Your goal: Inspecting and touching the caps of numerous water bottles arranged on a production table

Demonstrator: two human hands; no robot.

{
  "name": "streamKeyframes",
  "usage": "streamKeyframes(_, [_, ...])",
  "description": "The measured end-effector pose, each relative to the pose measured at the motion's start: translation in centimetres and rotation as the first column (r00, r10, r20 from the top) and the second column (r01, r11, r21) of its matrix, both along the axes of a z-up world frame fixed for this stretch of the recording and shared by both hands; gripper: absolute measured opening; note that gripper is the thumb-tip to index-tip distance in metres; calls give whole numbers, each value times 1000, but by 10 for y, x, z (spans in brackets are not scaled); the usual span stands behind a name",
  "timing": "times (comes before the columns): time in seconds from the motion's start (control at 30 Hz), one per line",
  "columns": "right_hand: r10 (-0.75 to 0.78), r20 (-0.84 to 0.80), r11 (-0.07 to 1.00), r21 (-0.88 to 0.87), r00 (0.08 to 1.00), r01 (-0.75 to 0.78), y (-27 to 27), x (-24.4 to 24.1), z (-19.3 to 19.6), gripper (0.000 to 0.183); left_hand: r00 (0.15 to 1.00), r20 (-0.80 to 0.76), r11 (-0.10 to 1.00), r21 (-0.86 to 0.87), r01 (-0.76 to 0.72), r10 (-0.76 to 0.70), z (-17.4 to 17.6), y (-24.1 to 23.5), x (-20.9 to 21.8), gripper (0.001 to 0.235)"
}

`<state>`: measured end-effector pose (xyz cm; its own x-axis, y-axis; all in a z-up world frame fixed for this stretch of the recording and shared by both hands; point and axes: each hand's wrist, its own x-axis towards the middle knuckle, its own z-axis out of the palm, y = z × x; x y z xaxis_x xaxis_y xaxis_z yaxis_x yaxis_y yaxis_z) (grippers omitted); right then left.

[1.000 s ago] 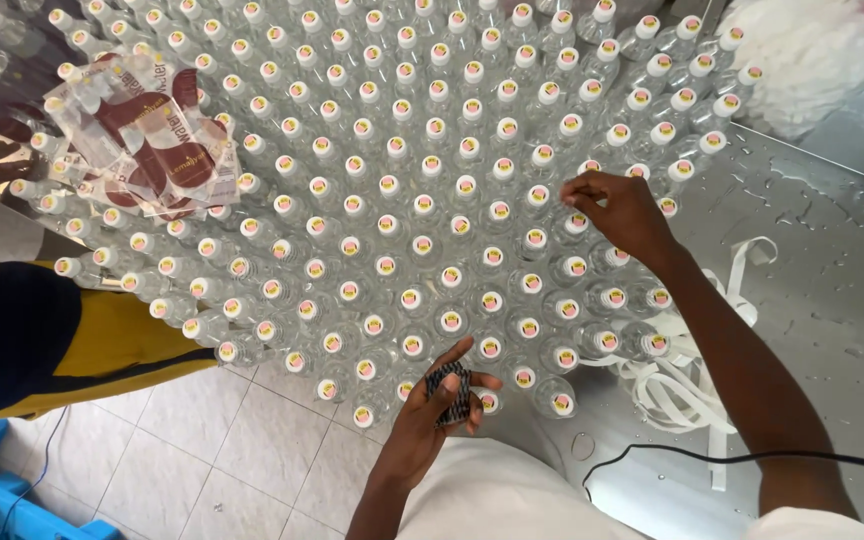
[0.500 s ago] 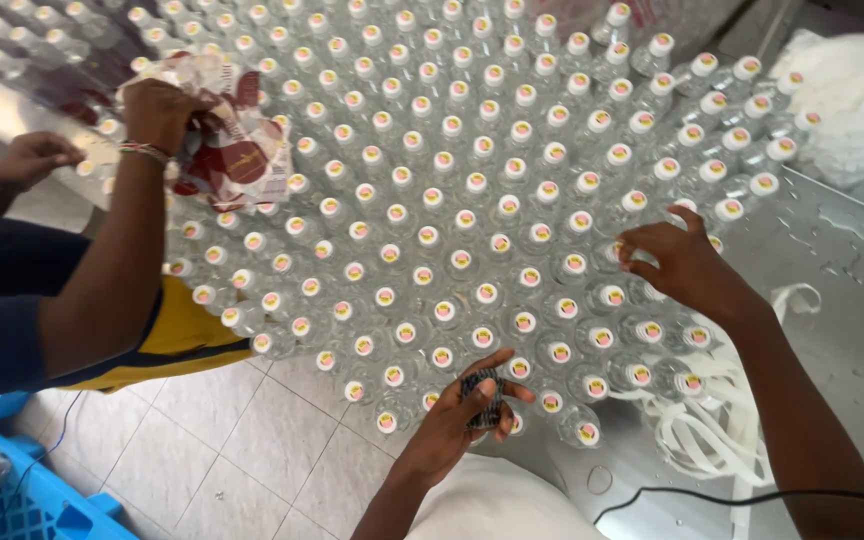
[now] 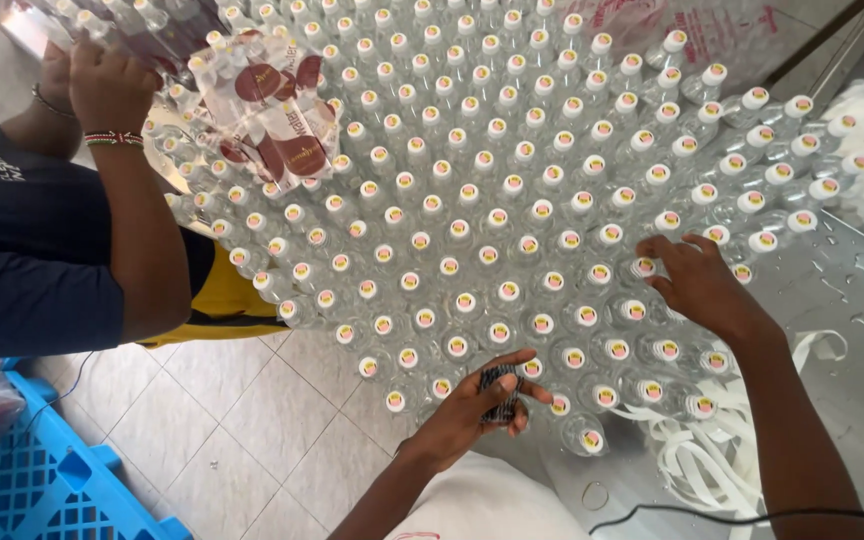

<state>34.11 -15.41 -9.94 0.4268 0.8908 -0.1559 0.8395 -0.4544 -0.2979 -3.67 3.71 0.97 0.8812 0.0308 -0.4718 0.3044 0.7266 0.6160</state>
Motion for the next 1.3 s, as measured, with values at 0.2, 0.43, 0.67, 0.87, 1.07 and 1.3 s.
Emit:
streamKeyframes(0.2, [49, 186, 997, -64, 981, -38, -14, -20, 26, 57, 997, 58, 998, 46, 40, -43, -5, -15, 6, 79])
streamKeyframes(0.43, [-13, -628, 912, 312, 778, 267, -23, -185, 114, 52, 982, 122, 988, 76, 136, -145, -1, -29, 6, 93])
streamKeyframes(0.67, [-214, -770, 831, 179, 601, 526, -54, -239, 105, 24, 891, 78, 894, 55, 444, -448, 5, -46, 11, 64])
streamKeyframes(0.87, [-415, -837, 669, -14, 357, 743, -82, -242, 110, 27, 827, 121, 832, -10, 554, -549, 21, -56, 26, 66])
streamKeyframes(1.07, [-297, -770, 764, 163, 564, 625, -93, -200, 99, 24, 842, 115, 848, 9, 530, -527, 0, -49, 32, 80])
streamKeyframes(1.3, [-468, -634, 405, 466, 616, 787, -83, -42, 73, 35, 960, -30, 961, 12, 278, -277, -10, -22, 31, 79])
